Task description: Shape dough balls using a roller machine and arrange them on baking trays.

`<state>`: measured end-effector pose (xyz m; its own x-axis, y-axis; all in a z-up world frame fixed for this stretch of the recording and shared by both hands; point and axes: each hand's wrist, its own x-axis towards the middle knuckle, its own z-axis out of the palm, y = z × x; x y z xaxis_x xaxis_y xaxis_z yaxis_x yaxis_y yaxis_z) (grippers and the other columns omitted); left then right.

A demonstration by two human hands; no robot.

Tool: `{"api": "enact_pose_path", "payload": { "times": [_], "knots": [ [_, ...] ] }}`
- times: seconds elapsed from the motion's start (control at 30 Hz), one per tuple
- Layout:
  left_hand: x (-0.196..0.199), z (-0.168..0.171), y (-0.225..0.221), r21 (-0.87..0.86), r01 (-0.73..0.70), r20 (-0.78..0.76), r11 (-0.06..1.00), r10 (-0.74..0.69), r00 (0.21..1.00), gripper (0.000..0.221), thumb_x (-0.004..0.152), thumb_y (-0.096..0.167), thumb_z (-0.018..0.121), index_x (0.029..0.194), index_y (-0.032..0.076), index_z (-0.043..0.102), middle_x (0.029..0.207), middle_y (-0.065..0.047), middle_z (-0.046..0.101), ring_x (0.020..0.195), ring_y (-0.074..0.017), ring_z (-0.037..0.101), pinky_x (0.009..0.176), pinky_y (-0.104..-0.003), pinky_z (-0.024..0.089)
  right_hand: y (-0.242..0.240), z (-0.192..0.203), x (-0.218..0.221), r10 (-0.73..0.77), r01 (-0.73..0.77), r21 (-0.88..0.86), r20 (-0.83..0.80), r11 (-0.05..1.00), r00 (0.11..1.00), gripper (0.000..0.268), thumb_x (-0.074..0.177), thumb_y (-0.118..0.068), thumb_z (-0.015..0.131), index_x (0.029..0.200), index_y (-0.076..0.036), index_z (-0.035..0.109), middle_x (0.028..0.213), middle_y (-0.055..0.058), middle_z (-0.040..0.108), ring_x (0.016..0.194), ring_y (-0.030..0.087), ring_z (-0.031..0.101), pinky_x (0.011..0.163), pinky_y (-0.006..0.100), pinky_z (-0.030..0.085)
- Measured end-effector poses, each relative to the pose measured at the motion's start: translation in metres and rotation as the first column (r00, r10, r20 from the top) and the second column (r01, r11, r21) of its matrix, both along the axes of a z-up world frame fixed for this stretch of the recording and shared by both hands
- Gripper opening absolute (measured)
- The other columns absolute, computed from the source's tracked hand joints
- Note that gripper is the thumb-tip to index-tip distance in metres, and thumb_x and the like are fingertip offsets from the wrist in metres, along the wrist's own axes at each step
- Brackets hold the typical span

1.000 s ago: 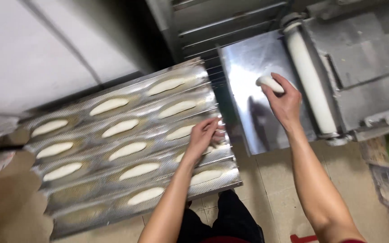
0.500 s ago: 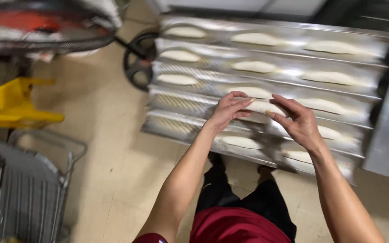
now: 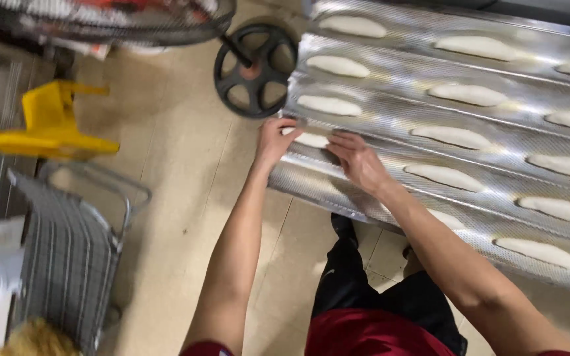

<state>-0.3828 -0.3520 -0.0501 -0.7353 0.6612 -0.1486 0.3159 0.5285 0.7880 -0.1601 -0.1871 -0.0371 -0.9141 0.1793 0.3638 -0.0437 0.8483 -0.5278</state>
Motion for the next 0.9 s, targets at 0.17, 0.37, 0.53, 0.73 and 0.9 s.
{"api": "enact_pose_path", "payload": {
  "times": [0.17,0.37,0.53,0.73,0.9],
  "knots": [
    [0.026,0.021,-0.002,0.212,0.143,-0.029,0.967,-0.140,0.990,0.019,0.092,0.010,0.071,0.110,0.006,0.075,0.111,-0.010,0.069,0.100,-0.0227,0.070,0.086,-0.032,0.058,0.050,0.036,0.063,-0.084,0.109,-0.319,0.090,0.942,0.992,0.049,0.083,0.001,0.066,0.131,-0.007,0.069,0.143,0.017,0.062,0.126,0.038,0.063,0.101,0.044,0.055],
    [0.067,0.041,0.030,-0.069,0.118,-0.544,0.991,-0.136,0.828,0.022,0.100,0.022,0.073,0.115,0.007,0.078,0.120,-0.012,0.070,0.113,-0.0333,0.065,0.098,-0.044,0.053,0.189,0.064,0.239,-0.643,0.651,-0.406,0.179,0.641,0.745,0.035,0.097,-0.018,0.069,0.132,-0.012,0.070,0.124,0.009,0.071,0.098,0.026,0.072,0.081,0.037,0.059],
    [0.164,0.060,0.121,-0.037,0.097,-0.356,0.995,-0.104,0.929,0.026,0.105,0.023,0.070,0.122,0.005,0.074,0.122,-0.014,0.069,0.108,-0.0289,0.066,0.093,-0.039,0.053,0.325,0.004,0.471,-0.983,0.960,-0.218,0.015,0.178,0.185,0.024,0.103,-0.020,0.072,0.121,-0.004,0.074,0.101,0.016,0.076,0.089,0.028,0.072,0.081,0.040,0.055],
    [0.311,0.082,0.257,0.108,0.387,-0.073,0.915,-0.381,0.922,0.026,0.101,0.018,0.066,0.122,0.006,0.074,0.108,-0.010,0.075,0.094,-0.0181,0.071,0.086,-0.031,0.055,0.400,-0.062,0.615,-0.987,0.972,0.208,-0.100,0.106,0.129,0.046,0.086,-0.014,0.084,0.127,0.003,0.071,0.113,0.023,0.072,0.100,0.040,0.069,0.087,0.046,0.055],
    [0.399,0.090,0.317,0.024,0.479,0.221,0.877,-0.472,0.853,0.028,0.099,0.023,0.064,0.122,0.011,0.074,0.111,-0.008,0.077,0.090,-0.0168,0.072,0.079,-0.032,0.062,0.408,-0.023,0.614,-0.940,0.970,-0.051,0.243,0.236,0.241,0.045,0.082,-0.016,0.084,0.122,0.001,0.072,0.100,0.020,0.072,0.091,0.036,0.071,0.082,0.045,0.056]
  ]
}}
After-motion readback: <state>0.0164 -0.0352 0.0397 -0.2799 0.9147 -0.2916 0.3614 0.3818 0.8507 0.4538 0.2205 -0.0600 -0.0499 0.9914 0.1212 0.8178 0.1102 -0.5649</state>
